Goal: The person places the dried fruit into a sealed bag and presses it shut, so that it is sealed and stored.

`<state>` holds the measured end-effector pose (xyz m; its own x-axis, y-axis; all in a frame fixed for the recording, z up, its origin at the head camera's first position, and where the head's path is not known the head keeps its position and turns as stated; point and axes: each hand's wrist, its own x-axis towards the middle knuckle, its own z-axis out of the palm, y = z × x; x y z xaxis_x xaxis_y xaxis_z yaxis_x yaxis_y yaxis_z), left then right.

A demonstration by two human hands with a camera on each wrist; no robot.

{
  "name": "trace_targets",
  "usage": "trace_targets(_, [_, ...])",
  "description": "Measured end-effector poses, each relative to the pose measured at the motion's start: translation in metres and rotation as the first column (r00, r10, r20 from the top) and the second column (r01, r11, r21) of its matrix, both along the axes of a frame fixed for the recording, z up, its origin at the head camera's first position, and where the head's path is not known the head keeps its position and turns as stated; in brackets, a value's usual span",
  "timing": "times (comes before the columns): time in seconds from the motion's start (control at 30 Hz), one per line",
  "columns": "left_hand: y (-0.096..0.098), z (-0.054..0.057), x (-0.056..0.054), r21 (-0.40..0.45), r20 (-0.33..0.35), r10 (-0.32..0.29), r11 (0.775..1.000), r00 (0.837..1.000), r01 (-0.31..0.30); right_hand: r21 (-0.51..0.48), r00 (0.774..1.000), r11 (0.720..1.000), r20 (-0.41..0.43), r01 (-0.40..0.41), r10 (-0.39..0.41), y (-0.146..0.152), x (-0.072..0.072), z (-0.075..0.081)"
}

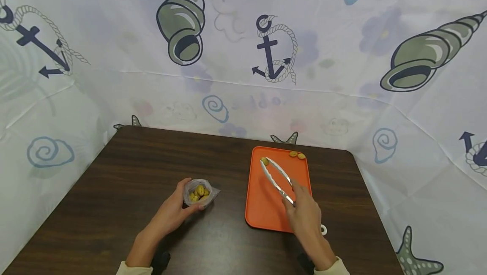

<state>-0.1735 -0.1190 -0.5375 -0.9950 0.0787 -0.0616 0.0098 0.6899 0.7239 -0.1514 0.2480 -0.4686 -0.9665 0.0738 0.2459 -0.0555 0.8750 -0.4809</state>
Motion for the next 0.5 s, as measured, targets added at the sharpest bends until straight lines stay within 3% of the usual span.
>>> trace_targets(0.5, [-0.001,0.001,0.002,0.015,-0.002,-0.017,1.0,1.0,0.017,-0.011,0.998,0.999,-0.013,-0.053,0.053,-0.018,0.01,0.011])
